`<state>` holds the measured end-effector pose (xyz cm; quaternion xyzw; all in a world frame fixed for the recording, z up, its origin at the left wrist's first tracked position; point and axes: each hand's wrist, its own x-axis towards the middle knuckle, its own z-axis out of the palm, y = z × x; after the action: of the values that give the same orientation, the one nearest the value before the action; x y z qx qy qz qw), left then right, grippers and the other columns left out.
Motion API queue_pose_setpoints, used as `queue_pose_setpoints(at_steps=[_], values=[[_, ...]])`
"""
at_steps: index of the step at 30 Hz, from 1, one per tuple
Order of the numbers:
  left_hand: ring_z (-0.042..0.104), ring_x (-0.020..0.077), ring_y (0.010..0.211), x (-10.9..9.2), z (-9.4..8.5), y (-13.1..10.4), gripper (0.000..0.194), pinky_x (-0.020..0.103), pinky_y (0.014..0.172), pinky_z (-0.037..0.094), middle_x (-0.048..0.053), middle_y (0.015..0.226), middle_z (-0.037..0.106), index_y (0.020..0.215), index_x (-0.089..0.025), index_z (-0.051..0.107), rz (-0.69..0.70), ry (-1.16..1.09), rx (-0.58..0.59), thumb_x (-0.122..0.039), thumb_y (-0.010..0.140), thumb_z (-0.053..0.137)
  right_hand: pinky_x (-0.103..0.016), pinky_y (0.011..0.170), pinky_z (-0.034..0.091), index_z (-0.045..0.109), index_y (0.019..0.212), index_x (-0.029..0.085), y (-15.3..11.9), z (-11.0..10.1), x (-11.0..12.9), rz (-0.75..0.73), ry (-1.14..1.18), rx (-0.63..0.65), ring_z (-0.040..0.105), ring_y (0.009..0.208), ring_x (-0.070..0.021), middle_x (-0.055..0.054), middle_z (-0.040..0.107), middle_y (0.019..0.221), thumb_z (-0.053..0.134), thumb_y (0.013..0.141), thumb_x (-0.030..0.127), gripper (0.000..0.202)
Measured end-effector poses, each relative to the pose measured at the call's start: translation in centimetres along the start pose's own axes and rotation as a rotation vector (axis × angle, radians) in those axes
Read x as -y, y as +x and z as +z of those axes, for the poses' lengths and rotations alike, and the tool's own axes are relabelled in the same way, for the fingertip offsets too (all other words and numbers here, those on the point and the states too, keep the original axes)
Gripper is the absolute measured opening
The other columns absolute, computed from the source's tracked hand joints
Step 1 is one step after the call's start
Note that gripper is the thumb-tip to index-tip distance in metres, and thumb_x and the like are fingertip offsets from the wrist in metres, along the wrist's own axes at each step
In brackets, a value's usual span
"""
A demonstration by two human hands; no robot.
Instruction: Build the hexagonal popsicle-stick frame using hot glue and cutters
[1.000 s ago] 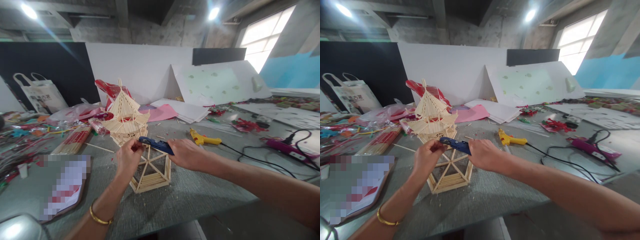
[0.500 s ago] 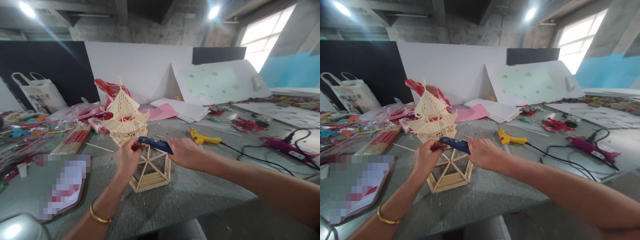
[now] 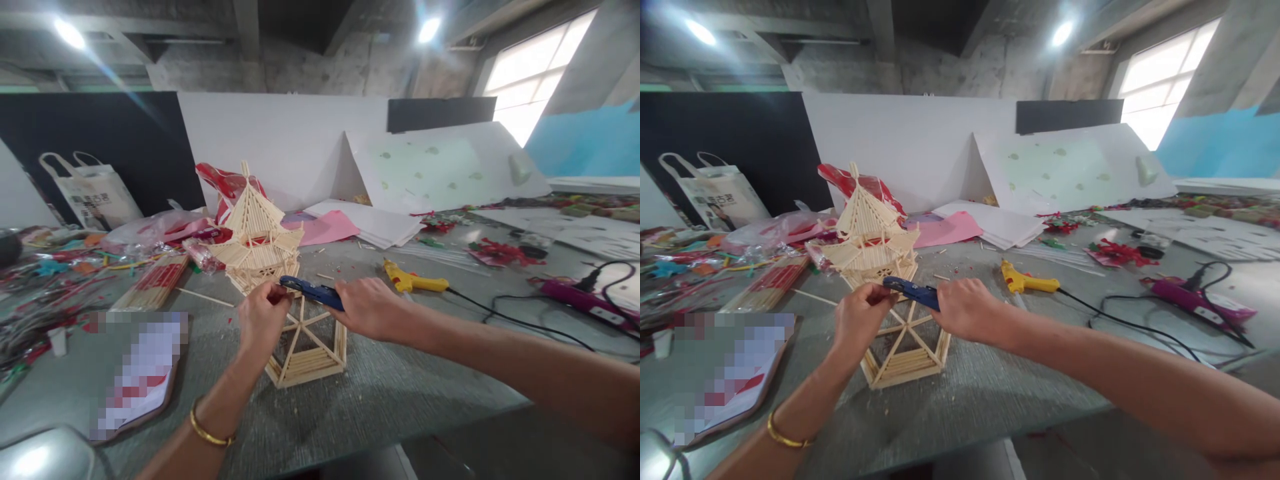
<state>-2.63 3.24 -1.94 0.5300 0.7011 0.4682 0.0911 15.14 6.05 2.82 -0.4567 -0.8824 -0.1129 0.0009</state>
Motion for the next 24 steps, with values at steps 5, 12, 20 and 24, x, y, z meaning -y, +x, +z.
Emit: queue_pose_setpoints(at_steps=[5,12,20,24], values=[[0.056,0.0135,0.059,0.1,0.0,0.0,0.014,0.025,0.060,0.038,-0.003,0.062,0.063,0.069,-0.020,0.064,-0.057,-0.047,0.025,-0.034,0.066,0.061,-0.035,0.060,0.046,0.060,0.092,0.012,0.5,0.5,-0.2,0.010,0.024,0.002,0.066,0.074,-0.0314,-0.016,0.067,0.077,0.041,0.085,0.044,0.038],[0.057,0.0131,0.060,0.0,-0.3,0.1,0.011,0.024,0.062,0.038,-0.003,0.063,0.064,0.068,-0.021,0.064,0.011,-0.013,0.002,-0.031,0.067,0.060,-0.032,0.061,0.043,0.062,0.087,0.012,-0.4,-1.0,0.2,-0.017,0.100,0.065,0.066,0.074,-0.0277,-0.015,0.067,0.075,0.039,0.086,0.042,0.038],[0.057,0.0133,0.060,-0.1,-0.2,0.2,0.011,0.025,0.063,0.040,-0.003,0.063,0.064,0.068,-0.021,0.064,-0.028,-0.030,0.024,-0.031,0.067,0.061,-0.031,0.061,0.042,0.062,0.094,0.012,0.4,-0.3,0.0,0.020,0.062,0.067,0.065,0.075,-0.0274,-0.016,0.067,0.079,0.042,0.084,0.038,0.035],[0.058,0.0132,0.059,-0.2,-0.5,0.1,0.013,0.026,0.063,0.041,-0.003,0.062,0.064,0.069,-0.020,0.064,-0.027,-0.064,0.023,-0.033,0.066,0.062,-0.031,0.061,0.042,0.063,0.093,0.013,0.6,-0.6,-0.4,0.032,0.095,0.045,0.064,0.074,-0.0258,-0.015,0.067,0.081,0.038,0.085,0.044,0.040]])
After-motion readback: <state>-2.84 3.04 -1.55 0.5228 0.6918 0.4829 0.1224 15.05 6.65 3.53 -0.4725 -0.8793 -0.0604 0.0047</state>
